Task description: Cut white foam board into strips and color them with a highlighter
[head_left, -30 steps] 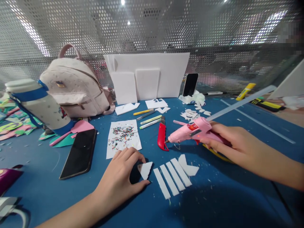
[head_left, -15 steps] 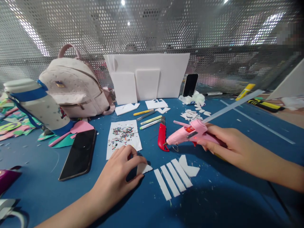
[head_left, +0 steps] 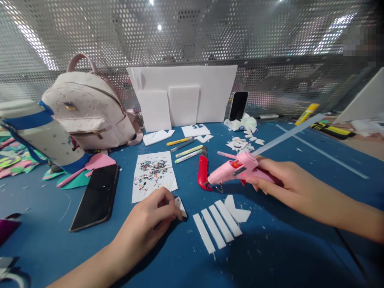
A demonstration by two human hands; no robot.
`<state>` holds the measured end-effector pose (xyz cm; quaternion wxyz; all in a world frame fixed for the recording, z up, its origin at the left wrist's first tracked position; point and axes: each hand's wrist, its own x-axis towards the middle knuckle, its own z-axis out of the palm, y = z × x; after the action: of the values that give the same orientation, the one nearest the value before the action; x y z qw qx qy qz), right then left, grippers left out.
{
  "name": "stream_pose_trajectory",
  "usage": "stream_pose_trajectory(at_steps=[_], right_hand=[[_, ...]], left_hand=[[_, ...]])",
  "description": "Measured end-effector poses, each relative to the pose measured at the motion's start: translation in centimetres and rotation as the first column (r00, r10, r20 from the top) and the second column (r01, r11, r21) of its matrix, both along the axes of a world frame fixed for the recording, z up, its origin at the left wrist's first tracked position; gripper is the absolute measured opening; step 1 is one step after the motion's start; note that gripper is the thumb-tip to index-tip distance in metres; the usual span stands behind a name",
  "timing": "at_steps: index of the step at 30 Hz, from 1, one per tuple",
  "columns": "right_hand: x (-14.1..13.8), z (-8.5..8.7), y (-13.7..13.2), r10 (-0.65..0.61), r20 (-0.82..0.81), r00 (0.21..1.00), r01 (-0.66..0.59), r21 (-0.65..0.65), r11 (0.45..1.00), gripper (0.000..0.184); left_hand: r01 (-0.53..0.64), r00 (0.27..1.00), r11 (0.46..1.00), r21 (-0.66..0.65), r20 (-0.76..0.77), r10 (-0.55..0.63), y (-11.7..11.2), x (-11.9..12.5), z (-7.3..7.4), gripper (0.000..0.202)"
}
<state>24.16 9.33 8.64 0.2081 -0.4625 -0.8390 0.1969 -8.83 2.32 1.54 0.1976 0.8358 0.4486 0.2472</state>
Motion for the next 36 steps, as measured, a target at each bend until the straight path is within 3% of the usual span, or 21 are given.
stream_pose_trajectory(at_steps=[3,7,13,20,23,27,31,36], right_hand=[[-0.2,0.2,-0.1,0.011,0.057,0.998,-0.007,-0.070,0.998,0.041],[-0.3,0.4,0.0,-0.002,0.070,0.998,0.007,-0.078,0.997,0.045],[-0.3,0.4,-0.3,0.001,0.047,0.999,0.003,-0.092,0.996,0.046],[-0.3,0.2,-0.1,0.012,0.020,1.000,-0.011,-0.074,0.997,0.044],[-0.3,0.1,-0.1,0.023,-0.001,1.000,-0.023,-0.085,0.996,0.039],[-0.5,0.2,-0.6,0.087,-0.066,0.994,-0.095,-0.126,0.987,0.036],[-0.7,0.2,-1.5,0.116,-0.089,0.989,-0.131,-0.199,0.971,0.037],[-1.0,0.1,-2.2,0.106,-0.064,0.992,-0.116,-0.182,0.976,0.038]], left_hand=[[-0.091,0.996,0.996,-0.015,-0.005,0.091,0.2,-0.2,0.1,0.003],[-0.208,0.976,0.978,-0.035,-0.067,0.205,0.6,-0.5,-0.1,0.031],[-0.164,0.986,0.980,-0.112,-0.044,0.160,1.1,-0.1,-0.6,0.014],[-0.139,0.990,0.982,-0.129,0.001,0.140,0.8,0.5,-0.4,0.013],[-0.096,0.995,0.994,-0.056,0.026,0.097,0.6,0.7,0.0,0.009],[0.002,0.998,0.988,0.155,0.060,-0.011,0.5,0.2,0.6,0.011],[0.106,0.993,0.918,0.382,0.006,-0.117,0.3,-0.7,0.5,0.023],[0.194,0.980,0.847,0.495,-0.060,-0.189,-0.8,-0.6,0.4,0.025]])
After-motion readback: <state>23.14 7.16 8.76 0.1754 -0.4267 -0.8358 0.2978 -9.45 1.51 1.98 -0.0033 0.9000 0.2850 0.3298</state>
